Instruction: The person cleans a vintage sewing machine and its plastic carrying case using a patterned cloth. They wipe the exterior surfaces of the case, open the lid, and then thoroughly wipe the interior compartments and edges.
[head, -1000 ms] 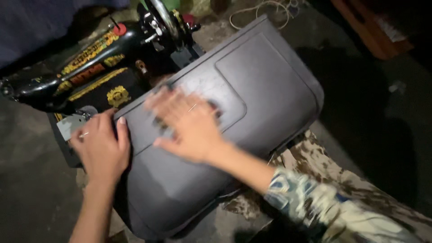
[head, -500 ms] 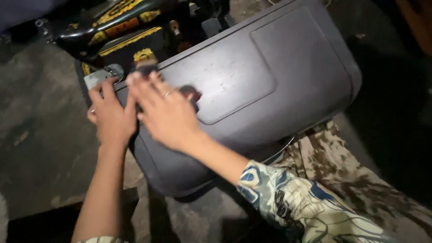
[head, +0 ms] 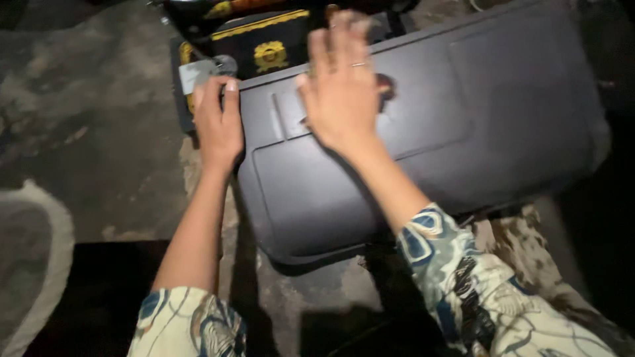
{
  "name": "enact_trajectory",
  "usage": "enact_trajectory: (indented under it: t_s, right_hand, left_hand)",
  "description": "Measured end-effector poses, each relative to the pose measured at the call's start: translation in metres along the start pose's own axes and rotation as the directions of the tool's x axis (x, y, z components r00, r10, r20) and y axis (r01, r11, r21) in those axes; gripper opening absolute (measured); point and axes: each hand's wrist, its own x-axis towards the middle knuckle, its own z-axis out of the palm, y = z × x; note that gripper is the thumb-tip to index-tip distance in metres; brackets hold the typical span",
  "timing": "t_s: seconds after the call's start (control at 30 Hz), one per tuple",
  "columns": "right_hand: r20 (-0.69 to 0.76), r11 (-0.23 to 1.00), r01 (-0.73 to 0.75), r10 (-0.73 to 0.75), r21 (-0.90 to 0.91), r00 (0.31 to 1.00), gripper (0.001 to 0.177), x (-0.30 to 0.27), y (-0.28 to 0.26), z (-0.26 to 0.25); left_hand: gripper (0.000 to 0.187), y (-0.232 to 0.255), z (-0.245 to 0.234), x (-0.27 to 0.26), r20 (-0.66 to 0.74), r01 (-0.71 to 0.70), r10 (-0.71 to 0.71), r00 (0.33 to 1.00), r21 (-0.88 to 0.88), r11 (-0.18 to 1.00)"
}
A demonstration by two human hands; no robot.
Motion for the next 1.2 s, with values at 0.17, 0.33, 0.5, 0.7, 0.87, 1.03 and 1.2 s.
enact_trajectory:
  t_s: [0.17, 0.33, 0.5, 0.7, 0.87, 1.03, 1.2]
  right_hand:
    - [0.053, 0.888, 0.327, -0.362, 0.323, 0.931, 0.056, -0.028, -0.083, -0.001]
    - [0.348, 0.894, 0.301, -0.413, 0.333, 0.842, 0.077, -0.092, -0.062, -0.059]
    - [0.164, 0.99, 0.09, -0.071, -0.11, 0.984, 0.077, -0.05, -0.026, -0.033]
    - [0.118, 0.945, 0.231, -0.263, 0.234, 0.958, 0.068, -0.027, -0.126, 0.025]
    - [0.122, 0.892, 0.23, -0.297, 0.389, 0.947, 0.061, -0.084, -0.156, -0.015]
    - [0.232, 0.982, 0.186, -0.186, 0.021, 0.955, 0.066, -0.09, -0.097, -0.046]
    - [0.162, 0.999, 0.01, -0.016, 0.038, 0.987, 0.069, -0.035, -0.082, -0.013]
  left_hand:
    - [0.034, -0.063, 0.021, 0.007, 0.065, 0.216, -0.227, 0.972, -0.635, 0.742]
    - [0.044, -0.08, 0.025, 0.003, 0.055, 0.269, -0.305, 0.951, -0.638, 0.722]
    - [0.046, -0.08, 0.018, 0.0, 0.002, 0.231, -0.293, 0.956, -0.62, 0.75]
    - [0.042, -0.09, 0.021, 0.003, 0.053, 0.145, -0.172, 0.984, -0.801, 0.581]
    - [0.04, -0.096, 0.013, 0.001, 0.075, 0.24, -0.274, 0.959, -0.731, 0.639]
    - [0.046, -0.083, 0.006, -0.004, 0.031, 0.245, -0.293, 0.956, -0.636, 0.732]
    - [0.069, -0.076, 0.0, -0.008, 0.041, 0.359, -0.416, 0.908, -0.586, 0.726]
